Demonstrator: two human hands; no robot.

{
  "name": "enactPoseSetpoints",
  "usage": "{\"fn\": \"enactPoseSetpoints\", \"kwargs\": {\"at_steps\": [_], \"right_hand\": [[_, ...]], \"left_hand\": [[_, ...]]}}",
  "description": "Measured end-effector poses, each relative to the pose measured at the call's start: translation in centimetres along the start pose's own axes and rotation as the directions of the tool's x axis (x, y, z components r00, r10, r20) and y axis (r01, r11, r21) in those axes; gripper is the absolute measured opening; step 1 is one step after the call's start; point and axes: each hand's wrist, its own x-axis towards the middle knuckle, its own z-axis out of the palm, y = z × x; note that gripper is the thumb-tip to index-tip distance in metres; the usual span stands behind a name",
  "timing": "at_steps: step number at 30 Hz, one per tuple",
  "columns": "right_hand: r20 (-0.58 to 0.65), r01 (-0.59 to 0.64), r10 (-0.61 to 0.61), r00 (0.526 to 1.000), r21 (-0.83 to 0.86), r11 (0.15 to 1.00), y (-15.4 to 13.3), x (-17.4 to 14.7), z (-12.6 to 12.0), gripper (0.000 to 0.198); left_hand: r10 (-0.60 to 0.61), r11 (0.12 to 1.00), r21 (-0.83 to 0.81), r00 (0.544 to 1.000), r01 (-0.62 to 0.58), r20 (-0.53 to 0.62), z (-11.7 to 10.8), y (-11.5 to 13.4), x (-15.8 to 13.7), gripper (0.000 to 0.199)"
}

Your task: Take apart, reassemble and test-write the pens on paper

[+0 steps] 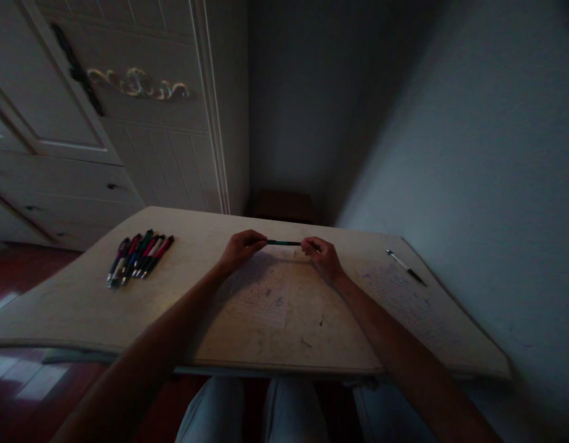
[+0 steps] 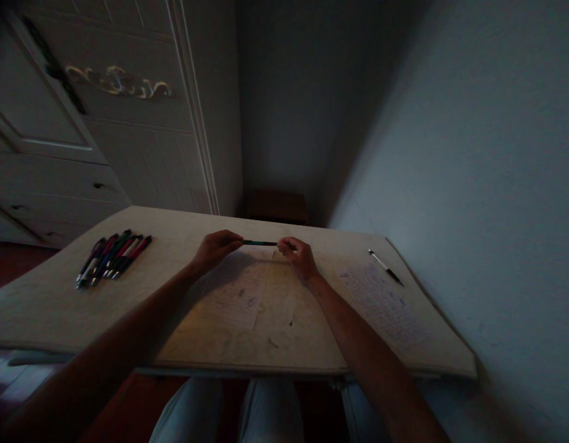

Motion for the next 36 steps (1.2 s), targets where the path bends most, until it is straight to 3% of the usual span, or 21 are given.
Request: {"fn": "enactPoseSetpoints", "kwargs": {"at_steps": [9,15,21,29,36], "right_hand": [[0.020,-0.029,0.029,0.999,-0.023,0.999,-0.1,0.0,-0.1,0.025],[0.042,-0.169,0.168,0.985,0.030,0.985,0.1,-0.1,0.5,0.036],[0.039,-0.099,0.102,0.994,-0.079,0.992,0.0,-0.1,0.7,0.043],[0.007,-0.061,0.063,0.998,-0.177,0.982,0.0,0.0,0.8,0.048],[0.030,-0.085,0.087,0.996,-0.085,0.993,-0.3,-0.2,1.1,0.049]], "left_hand": [[0.058,0.994,0.097,0.998,-0.054,-0.037,0.0,0.0,-0.2,0.020],[0.142,0.989,0.035,0.989,-0.141,-0.038,0.2,-0.1,-0.3,0.014],[0.169,0.985,0.038,0.984,-0.167,-0.051,0.1,-0.6,-0.1,0.013],[0.341,0.936,0.123,0.936,-0.329,-0.091,0.2,-0.7,-0.3,0.009],[0.381,0.919,0.154,0.918,-0.362,-0.114,0.2,-0.3,-0.3,0.008]]}}
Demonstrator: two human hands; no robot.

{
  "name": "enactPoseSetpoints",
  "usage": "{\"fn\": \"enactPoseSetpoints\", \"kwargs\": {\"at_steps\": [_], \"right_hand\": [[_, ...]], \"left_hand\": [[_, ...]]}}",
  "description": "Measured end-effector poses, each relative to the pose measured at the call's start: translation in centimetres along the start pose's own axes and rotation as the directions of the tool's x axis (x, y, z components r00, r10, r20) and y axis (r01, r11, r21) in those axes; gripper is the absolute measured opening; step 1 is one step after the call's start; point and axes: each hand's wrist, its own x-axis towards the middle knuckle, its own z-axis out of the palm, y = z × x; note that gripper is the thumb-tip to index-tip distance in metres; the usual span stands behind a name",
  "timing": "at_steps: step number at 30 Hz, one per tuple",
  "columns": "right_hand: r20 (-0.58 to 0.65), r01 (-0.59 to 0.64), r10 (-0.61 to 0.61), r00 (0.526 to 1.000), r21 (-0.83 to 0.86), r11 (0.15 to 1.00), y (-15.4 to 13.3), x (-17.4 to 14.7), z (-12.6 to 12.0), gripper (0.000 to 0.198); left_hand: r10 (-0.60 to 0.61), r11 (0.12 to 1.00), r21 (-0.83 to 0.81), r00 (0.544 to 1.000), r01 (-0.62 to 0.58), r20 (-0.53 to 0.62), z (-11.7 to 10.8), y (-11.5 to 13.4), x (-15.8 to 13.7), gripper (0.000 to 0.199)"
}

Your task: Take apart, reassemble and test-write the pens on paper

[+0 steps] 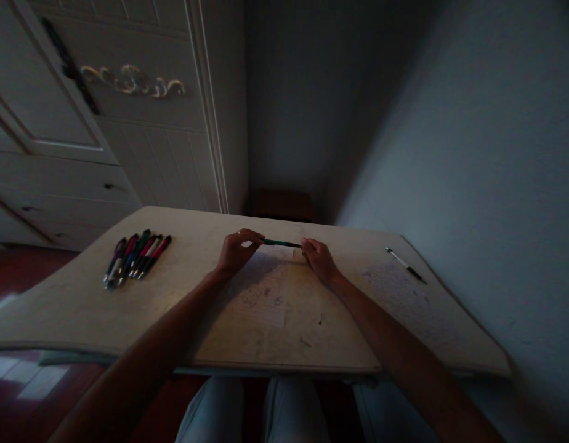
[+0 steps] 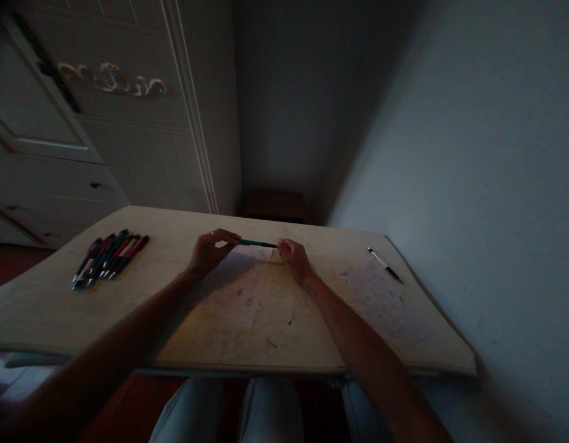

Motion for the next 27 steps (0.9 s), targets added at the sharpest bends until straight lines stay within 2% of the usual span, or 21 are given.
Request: {"fn": "enactPoseSetpoints", "kwargs": {"at_steps": [3,7,8,12,15,20,23,27], "right_hand": [[-0.019,-0.018,0.019,1.000,0.064,0.998,-0.05,-0.02,0.01,0.050],[-0.087,-0.035,0.046,0.995,0.124,0.992,0.20,0.17,-0.10,0.050],[-0.099,-0.029,0.042,0.994,0.124,0.992,0.28,0.20,-0.14,0.050],[-0.098,0.017,-0.009,0.995,0.085,0.996,0.53,0.14,-0.21,0.050],[-0.080,0.040,-0.035,0.996,0.061,0.997,0.68,0.05,-0.20,0.048],[-0.079,0.066,-0.065,0.995,0.017,0.998,0.73,0.07,-0.21,0.050],[-0.056,0.029,-0.027,0.998,0.031,0.999,0.55,0.01,-0.19,0.050],[0.009,-0.035,0.035,0.999,0.077,0.996,0.44,0.01,-0.18,0.049]], "left_hand": [[-0.059,0.998,-0.006,0.997,0.060,0.043,0.15,0.33,-0.03,0.006],[-0.199,0.962,-0.165,0.974,0.215,0.107,0.50,0.64,0.00,0.038],[-0.242,0.945,-0.198,0.964,0.259,0.109,0.57,0.69,0.04,0.041],[-0.381,0.898,-0.176,0.913,0.403,0.147,0.59,0.82,0.25,0.032],[-0.384,0.900,-0.154,0.909,0.407,0.162,0.47,0.68,0.35,0.031],[-0.340,0.929,-0.124,0.937,0.348,0.083,0.43,0.36,0.37,0.028],[-0.326,0.936,-0.120,0.944,0.330,0.052,0.39,0.53,0.38,0.030],[-0.383,0.902,-0.202,0.923,0.383,0.038,0.21,0.91,0.45,0.034]]}}
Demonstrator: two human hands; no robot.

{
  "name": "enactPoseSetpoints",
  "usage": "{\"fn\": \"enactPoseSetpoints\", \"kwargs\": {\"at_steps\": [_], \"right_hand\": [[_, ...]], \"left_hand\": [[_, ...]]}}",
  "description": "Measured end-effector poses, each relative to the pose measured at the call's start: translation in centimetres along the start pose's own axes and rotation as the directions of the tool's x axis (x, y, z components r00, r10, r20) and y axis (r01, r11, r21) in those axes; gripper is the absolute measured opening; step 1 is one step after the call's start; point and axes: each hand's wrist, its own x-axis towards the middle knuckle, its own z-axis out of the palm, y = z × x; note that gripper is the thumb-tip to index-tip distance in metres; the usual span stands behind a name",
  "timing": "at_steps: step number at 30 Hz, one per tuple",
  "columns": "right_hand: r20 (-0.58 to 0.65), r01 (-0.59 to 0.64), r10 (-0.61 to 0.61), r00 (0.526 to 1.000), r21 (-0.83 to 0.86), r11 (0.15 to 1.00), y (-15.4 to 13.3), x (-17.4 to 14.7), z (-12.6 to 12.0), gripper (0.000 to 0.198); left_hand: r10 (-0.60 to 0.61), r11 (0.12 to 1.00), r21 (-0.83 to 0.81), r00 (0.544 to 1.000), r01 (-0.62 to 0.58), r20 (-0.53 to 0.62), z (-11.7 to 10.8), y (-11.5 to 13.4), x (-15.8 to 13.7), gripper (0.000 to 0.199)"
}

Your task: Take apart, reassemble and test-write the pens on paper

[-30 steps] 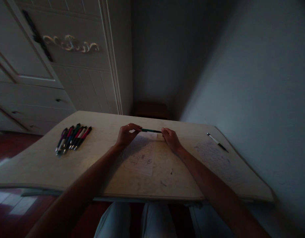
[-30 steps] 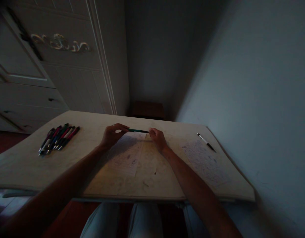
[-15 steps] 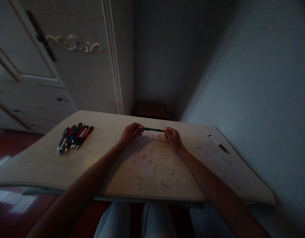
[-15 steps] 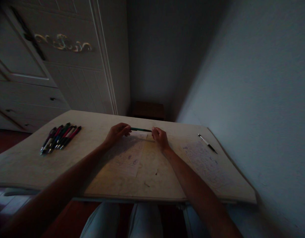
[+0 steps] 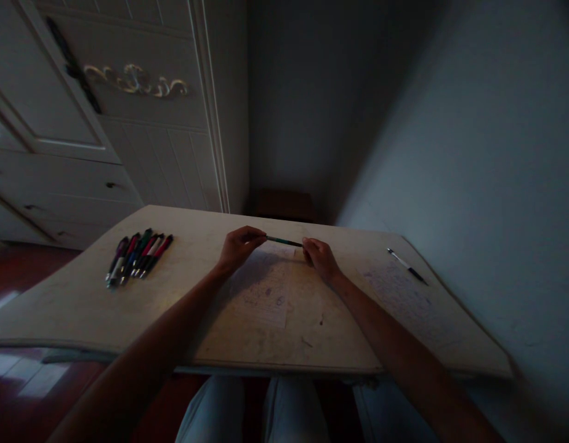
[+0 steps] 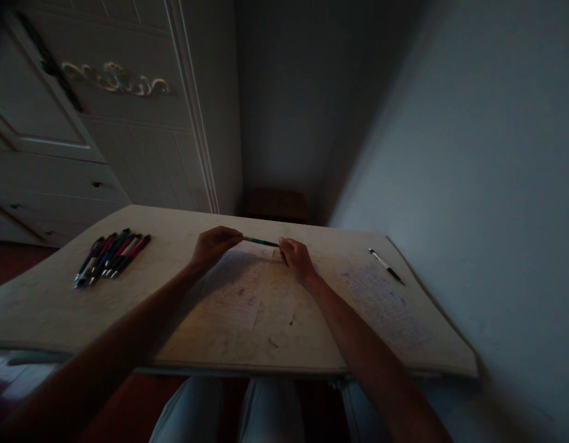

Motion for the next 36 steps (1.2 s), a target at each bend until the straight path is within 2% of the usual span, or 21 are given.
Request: {"fn": "enactPoseSetpoints", "kwargs": {"at_steps": [2,5,8,10,16,20,24,27,32,36], "right_hand": [[-0.017,0.058,-0.058,0.998,0.005,0.998,0.0,0.1,-0.1,0.046],[-0.029,0.209,-0.210,0.977,-0.033,0.977,-0.1,0.3,-0.2,0.041],[0.061,0.309,-0.307,0.950,-0.039,0.950,-0.5,0.3,-0.2,0.037],[0.121,0.322,-0.321,0.939,0.007,0.947,-0.8,0.1,0.0,0.034],[0.158,0.215,-0.225,0.961,0.078,0.973,-1.0,-0.5,0.2,0.038],[0.156,0.183,-0.196,0.968,0.097,0.978,-1.0,-0.5,0.1,0.041],[0.207,0.138,-0.167,0.964,0.146,0.980,-1.6,-0.7,0.3,0.036],[0.304,0.086,-0.163,0.939,0.252,0.964,-2.4,-1.4,0.8,0.046],[0.506,-0.136,-0.073,0.859,0.364,0.921,-3.2,-2.2,1.4,0.065],[0.554,-0.209,-0.056,0.831,0.404,0.891,-3.4,-2.1,1.2,0.057]], "left_hand": [[-0.037,0.998,-0.050,0.999,0.036,-0.001,0.0,0.1,0.0,0.038],[-0.071,0.991,-0.111,0.997,0.073,0.022,0.1,0.3,-0.1,0.045],[-0.094,0.986,-0.133,0.994,0.101,0.056,0.3,0.6,-0.2,0.044],[-0.100,0.983,-0.148,0.992,0.111,0.074,0.4,1.0,-0.4,0.042],[-0.097,0.968,-0.223,0.991,0.115,0.089,0.5,1.8,-0.5,0.043],[-0.109,0.960,-0.253,0.993,0.118,0.047,0.6,1.7,-0.4,0.044],[-0.129,0.937,-0.320,0.990,0.138,0.047,0.8,1.5,-0.4,0.043],[-0.169,0.907,-0.368,0.977,0.204,0.127,1.2,1.6,-0.6,0.043],[-0.183,0.886,-0.395,0.967,0.241,0.180,1.3,1.6,-1.0,0.044],[-0.181,0.884,-0.389,0.958,0.258,0.225,1.4,1.4,-1.0,0.043]]}}
